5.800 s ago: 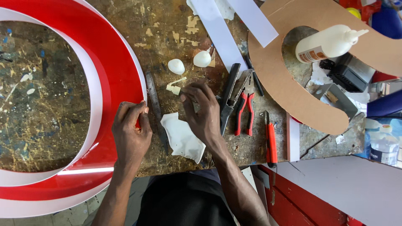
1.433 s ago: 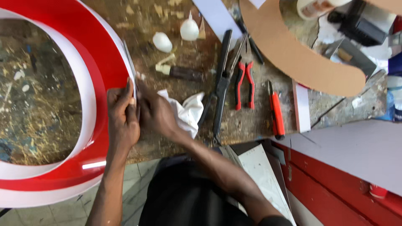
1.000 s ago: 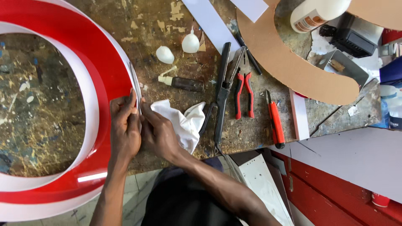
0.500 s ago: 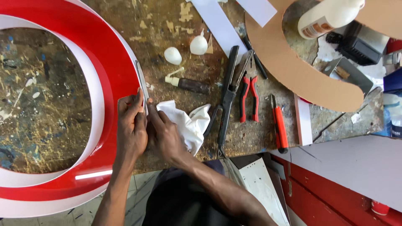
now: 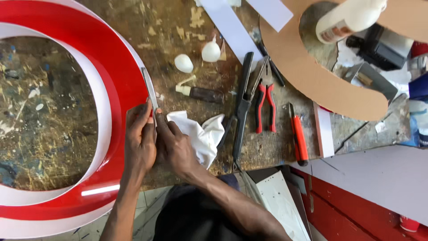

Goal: The person smooths a white vinyl strip onto a red circular sign using a small tool, then uses a heat gun to apply heat along the edge of the strip to secure it.

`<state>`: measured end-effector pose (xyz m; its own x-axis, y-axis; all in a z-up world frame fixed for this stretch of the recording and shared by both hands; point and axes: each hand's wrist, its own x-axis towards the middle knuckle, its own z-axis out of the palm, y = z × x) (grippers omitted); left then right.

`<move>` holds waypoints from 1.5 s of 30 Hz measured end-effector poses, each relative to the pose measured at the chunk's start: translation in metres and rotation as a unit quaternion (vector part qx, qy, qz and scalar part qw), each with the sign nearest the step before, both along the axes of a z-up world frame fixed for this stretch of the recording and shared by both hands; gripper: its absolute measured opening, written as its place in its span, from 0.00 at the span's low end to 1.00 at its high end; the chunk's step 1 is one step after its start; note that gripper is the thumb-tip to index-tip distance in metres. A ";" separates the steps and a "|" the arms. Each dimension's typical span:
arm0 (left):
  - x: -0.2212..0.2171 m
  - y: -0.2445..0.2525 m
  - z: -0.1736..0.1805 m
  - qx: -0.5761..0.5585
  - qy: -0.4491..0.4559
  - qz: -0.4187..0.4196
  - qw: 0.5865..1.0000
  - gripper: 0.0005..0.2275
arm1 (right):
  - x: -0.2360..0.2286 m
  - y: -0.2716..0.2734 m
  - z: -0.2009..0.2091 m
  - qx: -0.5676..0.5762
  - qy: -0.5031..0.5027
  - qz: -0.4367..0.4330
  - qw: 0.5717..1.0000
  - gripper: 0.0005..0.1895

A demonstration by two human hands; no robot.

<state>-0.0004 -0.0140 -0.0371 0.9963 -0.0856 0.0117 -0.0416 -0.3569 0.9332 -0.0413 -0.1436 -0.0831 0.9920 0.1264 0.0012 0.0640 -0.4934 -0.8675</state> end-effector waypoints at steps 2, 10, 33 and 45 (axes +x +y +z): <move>0.008 0.011 -0.022 0.012 -0.009 -0.010 1.000 0.21 | 0.030 0.000 0.007 0.024 0.023 0.013 0.999 0.49; 0.002 0.003 -0.001 0.010 0.003 -0.001 1.000 0.21 | 0.019 0.000 0.010 0.040 0.078 -0.003 0.996 0.46; 0.019 0.000 0.003 0.026 -0.012 0.027 0.999 0.20 | 0.035 -0.010 0.086 0.208 0.013 -0.049 0.977 0.28; 0.031 -0.001 0.002 0.029 -0.024 0.019 0.999 0.20 | 0.058 -0.016 0.054 0.207 0.009 -0.026 0.978 0.28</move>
